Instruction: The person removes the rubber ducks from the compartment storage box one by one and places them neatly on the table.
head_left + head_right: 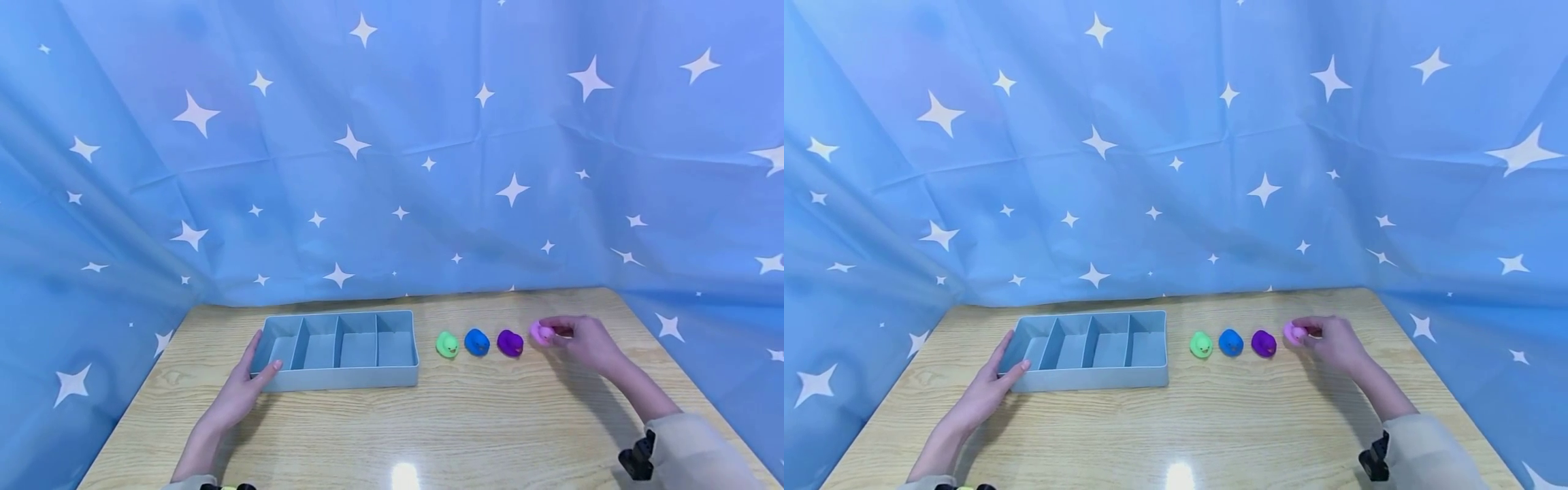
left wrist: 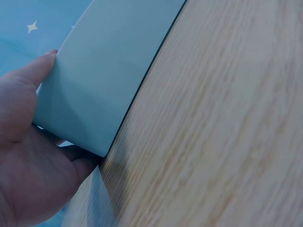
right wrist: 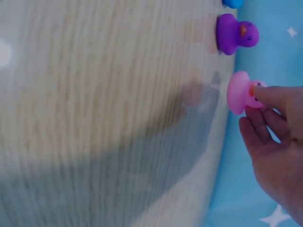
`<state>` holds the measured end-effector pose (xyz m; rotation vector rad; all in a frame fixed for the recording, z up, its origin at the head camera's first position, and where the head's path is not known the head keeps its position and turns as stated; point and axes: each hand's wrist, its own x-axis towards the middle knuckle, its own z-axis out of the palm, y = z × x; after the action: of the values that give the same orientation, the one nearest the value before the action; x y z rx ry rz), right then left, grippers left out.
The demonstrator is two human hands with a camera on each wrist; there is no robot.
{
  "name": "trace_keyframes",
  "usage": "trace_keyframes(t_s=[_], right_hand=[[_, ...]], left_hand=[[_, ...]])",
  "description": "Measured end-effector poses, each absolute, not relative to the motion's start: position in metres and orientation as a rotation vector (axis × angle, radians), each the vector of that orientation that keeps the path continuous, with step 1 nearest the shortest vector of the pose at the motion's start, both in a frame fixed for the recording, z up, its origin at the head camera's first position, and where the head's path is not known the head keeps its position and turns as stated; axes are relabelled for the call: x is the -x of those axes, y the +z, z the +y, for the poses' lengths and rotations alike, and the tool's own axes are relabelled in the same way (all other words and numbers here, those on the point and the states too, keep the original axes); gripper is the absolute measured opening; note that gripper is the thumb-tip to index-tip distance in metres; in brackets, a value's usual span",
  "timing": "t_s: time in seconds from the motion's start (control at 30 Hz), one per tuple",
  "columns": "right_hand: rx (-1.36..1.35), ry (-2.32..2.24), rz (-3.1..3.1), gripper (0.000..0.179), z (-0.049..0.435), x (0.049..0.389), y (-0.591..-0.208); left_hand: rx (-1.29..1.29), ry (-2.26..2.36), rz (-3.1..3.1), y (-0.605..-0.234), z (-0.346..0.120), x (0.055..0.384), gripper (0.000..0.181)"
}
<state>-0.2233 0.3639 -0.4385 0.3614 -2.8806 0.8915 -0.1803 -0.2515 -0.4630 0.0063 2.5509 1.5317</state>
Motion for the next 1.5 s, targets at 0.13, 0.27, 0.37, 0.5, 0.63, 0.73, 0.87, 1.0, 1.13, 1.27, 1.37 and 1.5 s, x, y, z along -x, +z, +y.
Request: trace_keyframes(t_s=[0.13,0.27,0.37,0.5,0.63,0.73,0.87,1.0,1.13,1.27,1.37,1.5], right_hand=[[-0.389,0.896,-2.878,0.027,0.365,0.222,-0.442],[-0.407,0.889,-2.881,0.026,0.365,0.222,-0.446],[-0.407,0.897,-2.890,0.026,0.364,0.222,-0.447],[-0.415,0.904,-2.900,0.026,0.364,0.221,-0.447],[-0.419,0.915,-2.903,0.026,0.364,0.222,-0.448],[-0.428,0.917,-2.886,0.025,0.364,0.222,-0.450],[-0.450,0.918,-2.873,0.023,0.365,0.223,-0.452],[-0.454,0.921,-2.877,0.024,0.365,0.223,-0.454],[-0.464,0.888,-2.867,0.024,0.366,0.224,-0.455],[-0.461,0.867,-2.863,0.024,0.367,0.224,-0.456],[-0.448,0.870,-2.866,0.025,0.367,0.223,-0.457],[-0.444,0.886,-2.867,0.024,0.366,0.221,-0.457]], left_hand=[[-0.006,1.531,2.553,-0.463,-0.252,0.180,0.091],[-0.004,1.538,2.550,-0.464,-0.253,0.180,0.091],[0.000,1.538,2.546,-0.465,-0.253,0.181,0.091],[-0.003,1.536,2.543,-0.465,-0.253,0.181,0.092],[-0.007,1.539,2.546,-0.465,-0.253,0.181,0.091],[-0.008,1.539,2.545,-0.465,-0.252,0.181,0.091],[-0.015,1.554,2.541,-0.464,-0.252,0.180,0.090],[-0.023,1.561,2.542,-0.463,-0.252,0.179,0.090],[-0.017,1.546,2.544,-0.463,-0.252,0.180,0.091],[-0.012,1.540,2.544,-0.463,-0.252,0.181,0.091],[-0.013,1.541,2.539,-0.464,-0.252,0.180,0.091],[-0.017,1.550,2.537,-0.464,-0.252,0.180,0.091]])
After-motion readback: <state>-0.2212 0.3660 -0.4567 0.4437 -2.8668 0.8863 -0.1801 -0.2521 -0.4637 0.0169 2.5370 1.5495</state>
